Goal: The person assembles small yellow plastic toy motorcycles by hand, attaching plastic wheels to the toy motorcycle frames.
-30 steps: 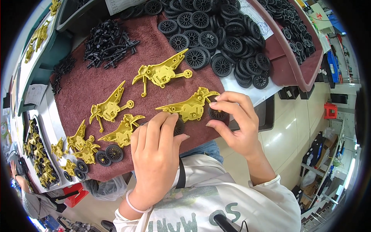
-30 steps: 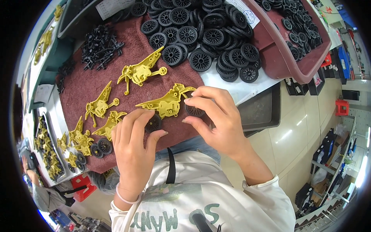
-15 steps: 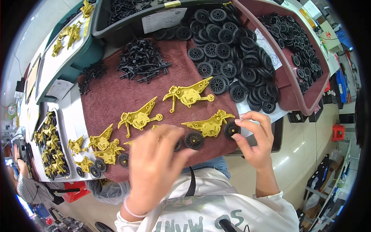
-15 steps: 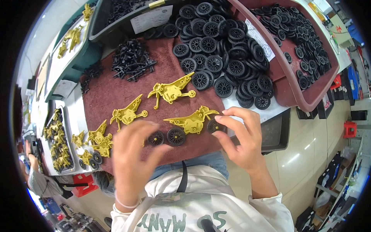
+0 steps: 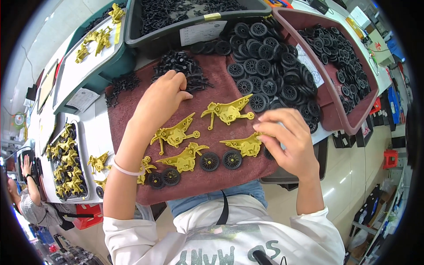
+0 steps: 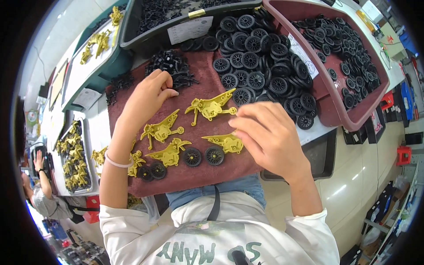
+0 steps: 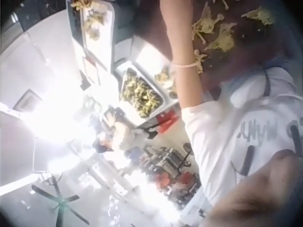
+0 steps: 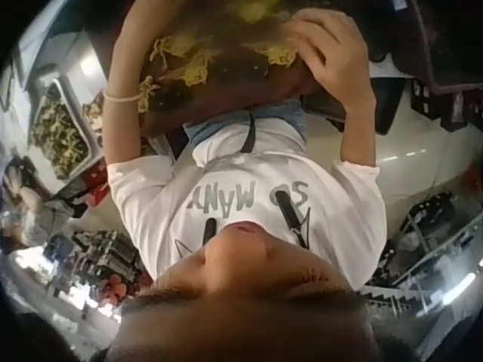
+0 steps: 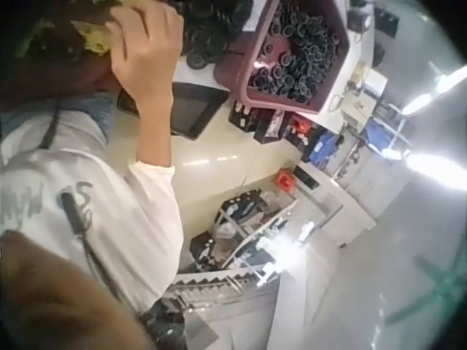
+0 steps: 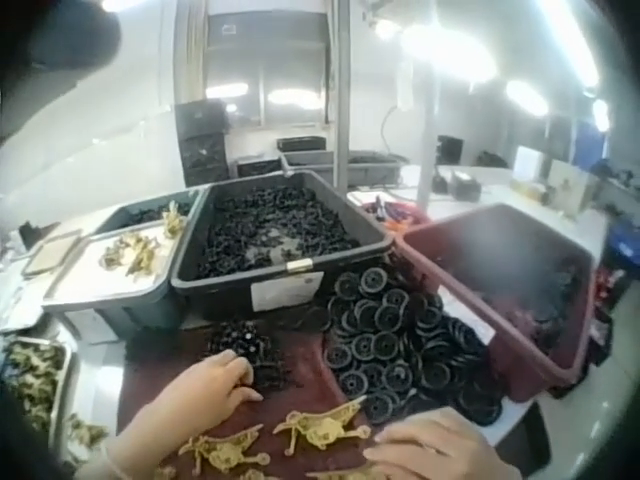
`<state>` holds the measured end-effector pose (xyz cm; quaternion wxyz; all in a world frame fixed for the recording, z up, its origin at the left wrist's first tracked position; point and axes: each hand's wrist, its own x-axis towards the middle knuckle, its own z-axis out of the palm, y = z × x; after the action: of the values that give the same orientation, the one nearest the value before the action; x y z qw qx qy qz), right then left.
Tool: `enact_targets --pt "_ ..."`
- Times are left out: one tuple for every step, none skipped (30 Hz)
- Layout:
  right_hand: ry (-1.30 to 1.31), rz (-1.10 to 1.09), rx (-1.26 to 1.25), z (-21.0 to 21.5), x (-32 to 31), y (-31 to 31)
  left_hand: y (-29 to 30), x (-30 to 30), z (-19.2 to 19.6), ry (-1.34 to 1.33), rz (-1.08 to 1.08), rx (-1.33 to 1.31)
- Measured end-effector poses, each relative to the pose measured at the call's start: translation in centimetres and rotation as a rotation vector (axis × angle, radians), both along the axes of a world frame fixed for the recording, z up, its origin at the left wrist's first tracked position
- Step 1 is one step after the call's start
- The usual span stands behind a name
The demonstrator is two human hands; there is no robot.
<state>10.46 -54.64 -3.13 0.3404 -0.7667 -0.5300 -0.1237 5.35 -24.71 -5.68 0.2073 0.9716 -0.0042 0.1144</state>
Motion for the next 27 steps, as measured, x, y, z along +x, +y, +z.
enact_targets --pt "0.003 0.002 0.011 0.3 0.2 0.3 0.0 0.1 0.3 0.062 0.014 -0.041" --pt "0.004 -0.003 0.007 0.6 0.4 0.7 0.0 -0.1 0.5 0.063 0.009 -0.045" --pt "0.009 0.009 -0.002 0.9 0.9 1.2 0.2 -0.1 0.6 0.091 0.008 -0.053" --pt "0.013 0.024 -0.009 1.1 1.4 1.9 0.3 -0.2 0.8 0.118 0.011 -0.060" --pt "0.019 0.059 -0.026 1.2 2.0 2.9 0.5 -0.5 0.9 0.115 0.018 -0.058" --pt "0.015 0.068 -0.022 1.2 3.0 4.1 0.7 -1.0 1.1 0.077 0.001 -0.077" --pt "0.029 0.112 -0.065 0.9 4.0 5.3 0.8 -1.3 1.2 0.042 -0.023 -0.097" --pt "0.042 0.158 -0.107 0.6 5.0 6.6 1.2 -1.5 1.7 0.041 -0.019 -0.091" --pt "0.046 0.179 -0.094 0.1 5.8 8.4 2.1 -2.4 2.8 0.032 0.056 -0.145" --pt "-0.006 0.184 -0.216 -0.4 6.6 9.6 2.7 -2.6 3.6 0.016 0.106 -0.207" --pt "-0.057 0.188 -0.338 -0.8 7.3 10.5 3.4 -3.0 4.3 -0.015 0.166 -0.192" --pt "-0.059 0.193 -0.331 -1.0 7.7 11.6 5.4 -3.7 4.4 -0.080 0.190 -0.042" --pt "-0.053 0.187 -0.432 -1.3 8.0 12.8 7.1 -4.5 4.5 -0.045 0.263 0.026" --pt "-0.046 0.178 -0.534 -1.5 8.1 13.4 8.5 -5.1 4.6 -0.010 0.333 0.093" --pt "-0.047 0.191 -0.529 -1.5 7.9 13.9 9.7 -6.0 4.4 -0.007 0.345 0.098" --pt "-0.035 0.173 -0.535 -1.3 7.8 14.3 10.6 -6.6 4.0 0.045 0.373 0.086" --pt "-0.023 0.151 -0.542 -1.2 7.7 14.5 11.2 -7.0 3.5 0.097 0.397 0.072" --pt "-0.023 0.157 -0.541 -1.1 7.7 14.7 11.3 -7.1 3.2 0.099 0.403 0.073" --pt "0.043 0.155 -0.541 -1.1 7.9 14.6 11.2 -7.1 2.9 0.102 0.381 0.038" --pt "0.109 0.149 -0.541 -1.1 8.1 14.5 11.0 -6.9 2.5 0.104 0.357 0.002" --pt "0.119 0.137 -0.554 -1.1 8.1 14.2 10.9 -6.5 2.2 0.065 0.315 -0.008" --pt "0.121 0.131 -0.558 -1.5 8.2 13.9 10.6 -6.0 1.9 0.065 0.308 -0.013" --pt "0.084 0.146 -0.423 -2.3 8.1 13.4 10.1 -5.4 1.7 0.031 0.297 0.011" --pt "0.046 0.166 -0.288 -2.4 7.9 13.2 9.9 -5.0 1.4 -0.004 0.292 0.035" --pt "0.046 0.162 -0.292 -2.2 7.8 12.6 10.0 -4.7 1.2 -0.004 0.288 0.031" --pt "0.040 0.158 -0.271 -1.6 7.6 11.7 10.0 -4.3 0.9 0.013 0.293 0.102" --pt "0.035 0.155 -0.252 -0.8 7.2 10.9 10.1 -4.0 0.6 0.031 0.298 0.171"
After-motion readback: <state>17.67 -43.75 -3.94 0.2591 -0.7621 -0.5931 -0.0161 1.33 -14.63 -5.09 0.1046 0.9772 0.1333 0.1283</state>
